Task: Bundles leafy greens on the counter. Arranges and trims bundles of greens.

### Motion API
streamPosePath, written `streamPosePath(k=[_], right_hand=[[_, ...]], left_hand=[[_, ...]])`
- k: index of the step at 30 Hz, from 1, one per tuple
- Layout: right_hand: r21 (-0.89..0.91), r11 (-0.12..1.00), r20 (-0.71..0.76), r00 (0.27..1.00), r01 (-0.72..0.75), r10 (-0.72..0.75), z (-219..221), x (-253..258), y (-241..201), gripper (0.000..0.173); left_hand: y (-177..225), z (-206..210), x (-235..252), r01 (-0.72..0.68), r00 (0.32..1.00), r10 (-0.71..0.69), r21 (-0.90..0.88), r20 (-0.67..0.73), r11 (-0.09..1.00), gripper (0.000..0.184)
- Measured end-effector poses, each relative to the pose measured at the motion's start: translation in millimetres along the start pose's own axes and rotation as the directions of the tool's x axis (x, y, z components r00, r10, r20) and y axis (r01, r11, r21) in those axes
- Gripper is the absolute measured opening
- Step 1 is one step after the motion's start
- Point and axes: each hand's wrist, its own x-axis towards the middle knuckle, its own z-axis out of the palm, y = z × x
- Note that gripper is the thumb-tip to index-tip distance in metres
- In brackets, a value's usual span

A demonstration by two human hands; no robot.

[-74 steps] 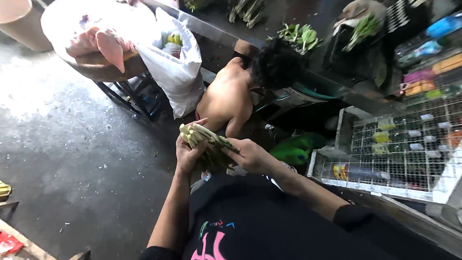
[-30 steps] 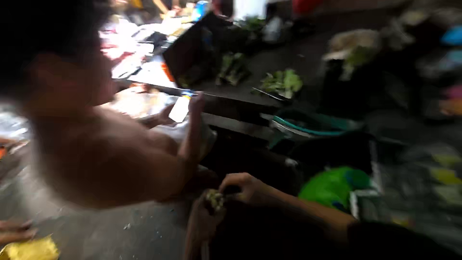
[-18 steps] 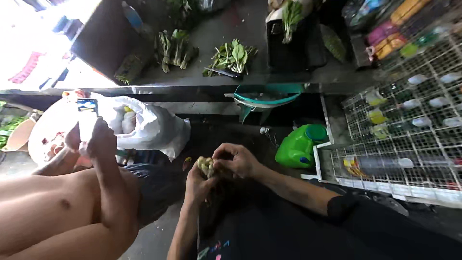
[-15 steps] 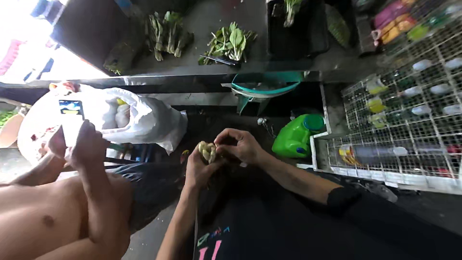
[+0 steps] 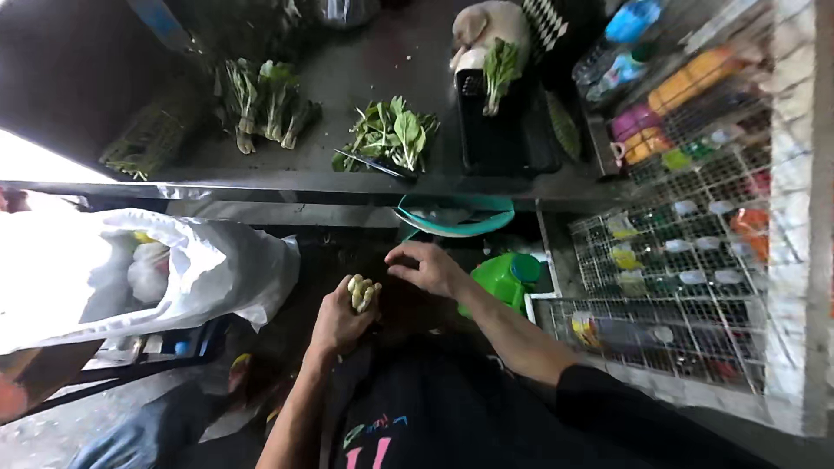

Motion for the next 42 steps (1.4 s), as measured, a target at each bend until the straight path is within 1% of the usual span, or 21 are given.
streamPosePath(k=[2,4,6,8,11,13,15,17,19,22,25,27,30,32,35,37,39,42], right_hand=[[-0.136,0.982,-0.046,0.991,-0.130,0.125,-17,53,28,0.025],[-0.208,0.947,-0.112,0.968,-0.244,0.225,-32,105,55,0.027],[-0.297,0.920,-0.149,0.964,-0.256,0.220,-36,148,82,0.028],[-0.358,0.896,-0.152,0.963,-0.265,0.224,-33,185,97,0.033],[-0.458,0.801,-0.179,0.923,-0.385,0.342,-14,219,112,0.049],[-0.545,0.706,-0.198,0.888,-0.452,0.416,-5,242,120,0.058],[-0.595,0.633,-0.220,0.858,-0.495,0.464,-2,257,124,0.058],[-0.617,0.591,-0.227,0.837,-0.520,0.498,-4,270,129,0.056],[-0.626,0.569,-0.209,0.817,-0.534,0.537,-11,276,132,0.056],[-0.626,0.575,-0.152,0.806,-0.527,0.573,-23,288,135,0.059],[-0.556,0.628,-0.099,0.794,-0.544,0.600,-34,286,139,0.057],[-0.492,0.668,-0.056,0.786,-0.558,0.616,-42,283,138,0.056],[-0.448,0.730,-0.011,0.820,-0.516,0.573,-54,273,124,0.057],[-0.397,0.797,0.014,0.865,-0.456,0.502,-63,255,105,0.055],[-0.350,0.852,0.076,0.894,-0.390,0.441,-73,243,83,0.048],[-0.352,0.864,0.070,0.910,-0.360,0.408,-69,235,80,0.045],[-0.348,0.856,0.070,0.900,-0.382,0.430,-73,237,76,0.046],[-0.335,0.867,0.046,0.913,-0.369,0.406,-74,240,76,0.046]], left_hand=[[-7,-28,32,0.054,0.996,-0.058,0.064,0.073,0.997,0.048],[-10,-53,58,0.086,0.987,-0.095,0.078,0.126,0.993,0.056],[-15,-71,84,0.112,0.982,-0.126,0.103,0.142,0.988,0.059],[-21,-81,109,0.148,0.975,-0.169,0.145,0.145,0.978,0.053],[-17,-88,137,0.197,0.964,-0.229,0.212,0.138,0.957,0.042],[-11,-94,155,0.206,0.967,-0.230,0.191,0.111,0.960,0.040],[-10,-96,168,0.221,0.969,-0.236,0.170,0.076,0.960,0.038],[-10,-96,180,0.227,0.972,-0.233,0.157,0.022,0.961,0.036],[-5,-95,188,0.257,0.966,-0.257,0.158,-0.018,0.954,0.038],[0,-93,207,0.331,0.943,-0.325,0.181,-0.064,0.926,0.037],[-2,-80,230,0.420,0.907,-0.405,0.257,-0.113,0.870,0.036],[-4,-70,244,0.467,0.884,-0.445,0.277,-0.140,0.840,0.037],[1,-56,261,0.518,0.856,-0.495,0.249,-0.152,0.819,0.038],[7,-49,272,0.510,0.860,-0.490,0.246,-0.142,0.824,0.039],[16,-46,300,0.470,0.880,-0.466,0.298,-0.090,0.830,0.038],[25,-45,311,0.459,0.878,-0.478,0.349,-0.034,0.817,0.037],[36,-48,325,0.444,0.875,-0.485,0.394,0.004,0.805,0.039],[41,-50,337,0.411,0.889,-0.458,0.401,0.022,0.818,0.041]])
